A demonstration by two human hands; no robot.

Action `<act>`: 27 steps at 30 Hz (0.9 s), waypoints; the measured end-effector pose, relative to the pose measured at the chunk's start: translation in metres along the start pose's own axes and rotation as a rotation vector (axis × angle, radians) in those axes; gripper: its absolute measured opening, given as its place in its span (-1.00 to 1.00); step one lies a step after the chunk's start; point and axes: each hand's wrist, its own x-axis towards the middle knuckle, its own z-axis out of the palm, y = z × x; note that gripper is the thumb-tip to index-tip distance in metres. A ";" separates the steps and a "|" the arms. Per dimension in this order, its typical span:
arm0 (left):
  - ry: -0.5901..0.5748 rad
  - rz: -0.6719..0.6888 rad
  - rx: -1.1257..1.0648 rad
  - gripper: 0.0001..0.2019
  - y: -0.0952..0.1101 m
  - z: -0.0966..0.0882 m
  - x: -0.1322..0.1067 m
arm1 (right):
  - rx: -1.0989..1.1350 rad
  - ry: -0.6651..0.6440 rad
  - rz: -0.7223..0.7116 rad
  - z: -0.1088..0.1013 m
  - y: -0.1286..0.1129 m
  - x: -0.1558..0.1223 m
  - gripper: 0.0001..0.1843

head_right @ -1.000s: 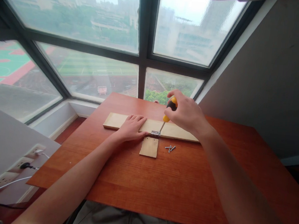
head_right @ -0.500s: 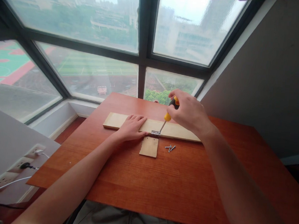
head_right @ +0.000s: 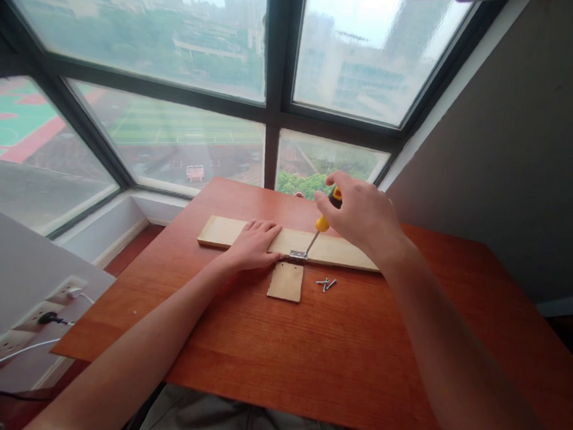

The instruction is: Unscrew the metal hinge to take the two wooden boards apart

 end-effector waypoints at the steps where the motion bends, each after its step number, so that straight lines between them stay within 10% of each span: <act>1: 0.001 0.001 0.001 -0.44 0.000 0.000 0.000 | -0.021 0.004 0.015 0.001 0.000 0.000 -0.64; 27: -0.006 -0.013 -0.024 -0.41 -0.002 -0.001 0.001 | -0.022 -0.014 0.001 0.002 -0.002 0.000 -0.62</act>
